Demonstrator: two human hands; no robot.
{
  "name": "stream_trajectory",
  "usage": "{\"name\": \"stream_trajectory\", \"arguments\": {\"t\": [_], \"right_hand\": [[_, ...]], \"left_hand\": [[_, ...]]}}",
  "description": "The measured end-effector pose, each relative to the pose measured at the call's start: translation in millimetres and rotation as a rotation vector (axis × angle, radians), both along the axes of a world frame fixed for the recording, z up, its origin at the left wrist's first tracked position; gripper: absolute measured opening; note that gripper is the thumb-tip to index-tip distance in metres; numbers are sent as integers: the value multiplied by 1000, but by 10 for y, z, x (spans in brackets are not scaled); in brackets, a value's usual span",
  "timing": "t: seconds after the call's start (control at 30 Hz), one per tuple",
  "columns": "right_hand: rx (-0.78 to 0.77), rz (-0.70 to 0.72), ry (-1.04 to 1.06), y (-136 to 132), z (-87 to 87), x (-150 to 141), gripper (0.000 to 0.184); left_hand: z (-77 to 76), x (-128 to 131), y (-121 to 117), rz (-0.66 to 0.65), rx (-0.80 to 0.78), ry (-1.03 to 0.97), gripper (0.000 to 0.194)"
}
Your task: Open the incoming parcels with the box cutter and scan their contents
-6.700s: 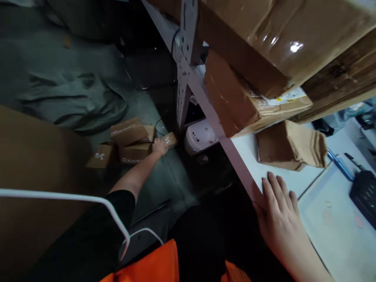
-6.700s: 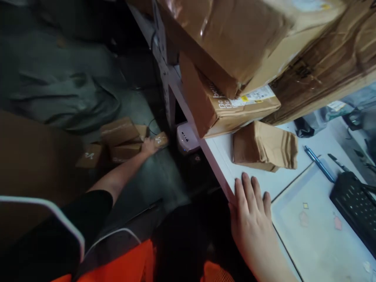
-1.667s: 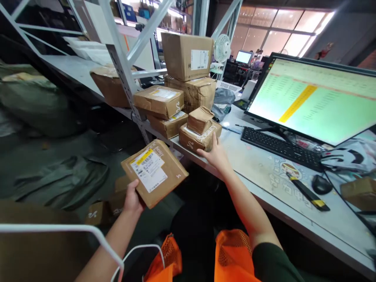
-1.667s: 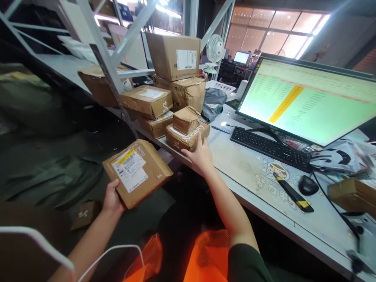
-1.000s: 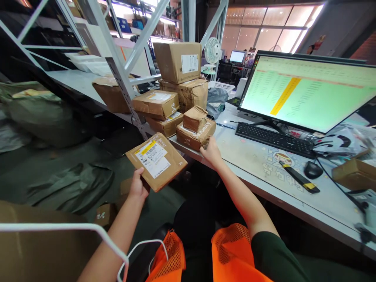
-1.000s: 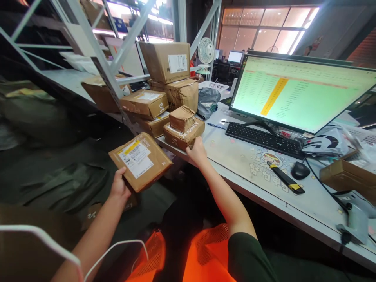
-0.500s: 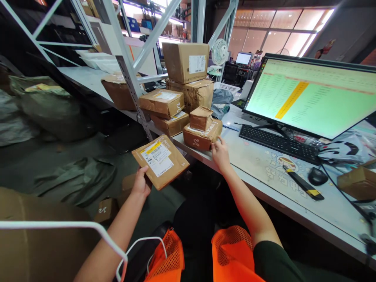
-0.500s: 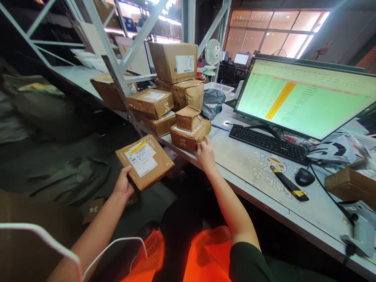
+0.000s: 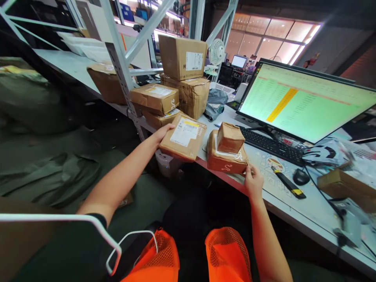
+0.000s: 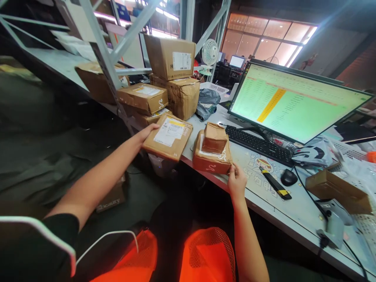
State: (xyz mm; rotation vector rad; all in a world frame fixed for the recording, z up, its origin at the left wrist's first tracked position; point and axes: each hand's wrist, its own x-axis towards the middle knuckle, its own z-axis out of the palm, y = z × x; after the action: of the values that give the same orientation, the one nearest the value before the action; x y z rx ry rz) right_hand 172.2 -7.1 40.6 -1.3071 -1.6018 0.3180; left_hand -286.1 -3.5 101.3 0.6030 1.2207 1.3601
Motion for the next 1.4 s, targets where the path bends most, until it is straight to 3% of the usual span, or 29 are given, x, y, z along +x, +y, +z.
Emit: {"name": "stream_trajectory", "arguments": {"t": [0.07,0.13,0.23,0.3,0.37,0.43,0.5,0.6,0.7,0.77,0.9,0.97,1.07,1.17,1.3,1.4], "right_hand": [[-37,2,12,-48,-19,29,70],[-76,42,33,-92,-38,23,67],[-123,126,101,-148,-92,-18,53],[-158,180,189,-172,-152,-56,46],[-191,231,278,-184,-219,-98,44],[-207,273,324,-189,-281,-134,49],[-208,295,316,-197,-326,-152,57],[-197,312,254,-212,-349,-132,73],[-226,346,218,-221,-330,-102,92],[-249,353,203,-220,-309,-122,101],[-210,353,217,-242,-251,-289,105],[-172,350,267,-284,-184,-383,105],[-83,311,252,-369,18,-476,99],[14,310,183,-406,337,-611,94],[75,438,127,-271,739,-1105,91],[72,563,131,-65,851,-1685,90]], "left_hand": [[193,-31,322,-70,-24,196,35],[362,-57,500,-49,-1,442,29],[477,34,385,102,113,687,37],[406,247,98,156,308,889,54],[231,532,-222,116,547,1157,64],[32,769,-438,40,590,1310,60],[-105,865,-493,49,550,1367,53],[-166,814,-418,147,539,1349,51],[-216,903,-412,202,647,1244,50],[-320,1146,-447,135,654,1102,58],[-574,1732,-406,-67,497,661,85],[-599,1897,-370,-91,510,524,90],[-431,1922,-407,-88,579,476,90],[-85,1714,-472,-27,655,522,89],[359,1115,-363,135,749,626,90],[508,545,-190,255,727,770,87]]}}
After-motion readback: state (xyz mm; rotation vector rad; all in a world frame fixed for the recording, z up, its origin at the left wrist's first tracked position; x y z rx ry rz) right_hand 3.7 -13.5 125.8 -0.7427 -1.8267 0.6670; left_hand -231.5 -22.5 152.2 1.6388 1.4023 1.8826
